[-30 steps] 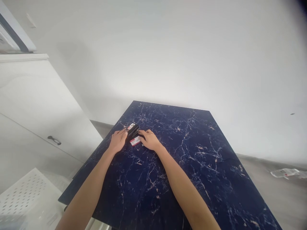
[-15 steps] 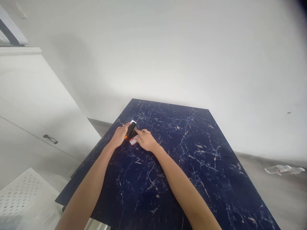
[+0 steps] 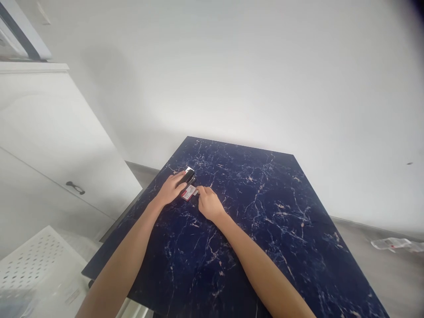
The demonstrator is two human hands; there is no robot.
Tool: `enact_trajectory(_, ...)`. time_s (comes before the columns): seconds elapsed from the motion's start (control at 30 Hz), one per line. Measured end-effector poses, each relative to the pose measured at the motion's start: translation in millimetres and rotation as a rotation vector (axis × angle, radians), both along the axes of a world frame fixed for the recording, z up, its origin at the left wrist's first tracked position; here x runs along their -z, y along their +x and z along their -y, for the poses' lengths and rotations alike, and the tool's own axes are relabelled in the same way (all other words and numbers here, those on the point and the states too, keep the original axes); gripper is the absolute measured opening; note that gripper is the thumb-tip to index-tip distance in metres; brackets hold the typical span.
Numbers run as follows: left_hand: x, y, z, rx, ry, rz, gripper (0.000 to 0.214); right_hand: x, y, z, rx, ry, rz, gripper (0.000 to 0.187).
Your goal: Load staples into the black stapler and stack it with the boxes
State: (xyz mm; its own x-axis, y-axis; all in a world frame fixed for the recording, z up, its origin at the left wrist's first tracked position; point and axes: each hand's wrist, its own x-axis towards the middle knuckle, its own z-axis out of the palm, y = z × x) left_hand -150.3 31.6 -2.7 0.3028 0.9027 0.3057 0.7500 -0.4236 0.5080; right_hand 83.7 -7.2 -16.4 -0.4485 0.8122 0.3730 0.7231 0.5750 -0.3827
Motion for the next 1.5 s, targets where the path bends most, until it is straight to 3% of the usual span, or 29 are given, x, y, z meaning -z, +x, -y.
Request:
enact_trajectory(0.13,-5.2,1.2,3.7,0.049,-0.007,-0.033,0.050,0.4,0.7,-2.5,-0.072,0.031,-0.013,0.033)
enact_trajectory(0.23,-5.9,2.4,6.1,0.057,0.004,-0.059,0.051,1.0,-0.5,-1.9,-0.046,0.048,-0.032,0.028)
enact_trajectory(0.37,-3.6,5.7,8.8,0.022,0.145,-0.085,0.052,0.9,7.3,6.6,-0.012,0.064,-0.045,0.025)
enact_trajectory(0.5,-6.6,12.3,11.8,-0.058,0.277,-0.105,0.051,0.7,42.0,33.7,-0.064,0.073,-0.021,0.024)
enact_trajectory(0.6,-14.9,32.4,26.0,-0.065,0.425,-0.058,0.041,0.5,77.9,64.3,-0.039,0.063,-0.057,0.028)
enact_trajectory(0.67,-19.8,59.4,46.7,0.019,0.483,-0.004,0.035,0.0,97.9,82.9,0.013,0.036,-0.088,0.033)
enact_trajectory(0.77,-19.2,111.2,87.6,0.256,0.301,-0.018,0.043,-2.3,114.0,98.3,0.074,0.044,-0.135,0.055)
enact_trajectory(0.83,-13.6,139.3,109.7,0.403,0.177,-0.064,0.054,-5.5,116.1,99.8,0.023,0.060,-0.138,0.065)
enact_trajectory(0.9,-7.6,153.8,120.0,0.502,0.110,-0.077,0.060,-8.9,114.0,97.8,-0.074,0.048,-0.077,0.063)
enact_trajectory(1.03,-4.5,150.1,113.0,0.576,0.044,-0.087,0.050,-12.9,107.5,95.9,-0.090,0.014,0.037,0.054)
enact_trajectory(1.37,-11.0,150.4,111.8,0.588,0.014,-0.111,0.048,-14.7,106.3,97.2,-0.066,-0.015,-0.007,0.054)
enact_trajectory(1.47,-18.9,127.2,91.8,0.580,0.104,-0.141,0.032,-12.0,107.9,95.7,-0.064,-0.030,-0.027,0.060)
enact_trajectory(1.5,-21.9,110.9,80.6,0.503,0.153,-0.147,0.028,-11.0,108.4,95.3,-0.056,-0.037,-0.033,0.063)
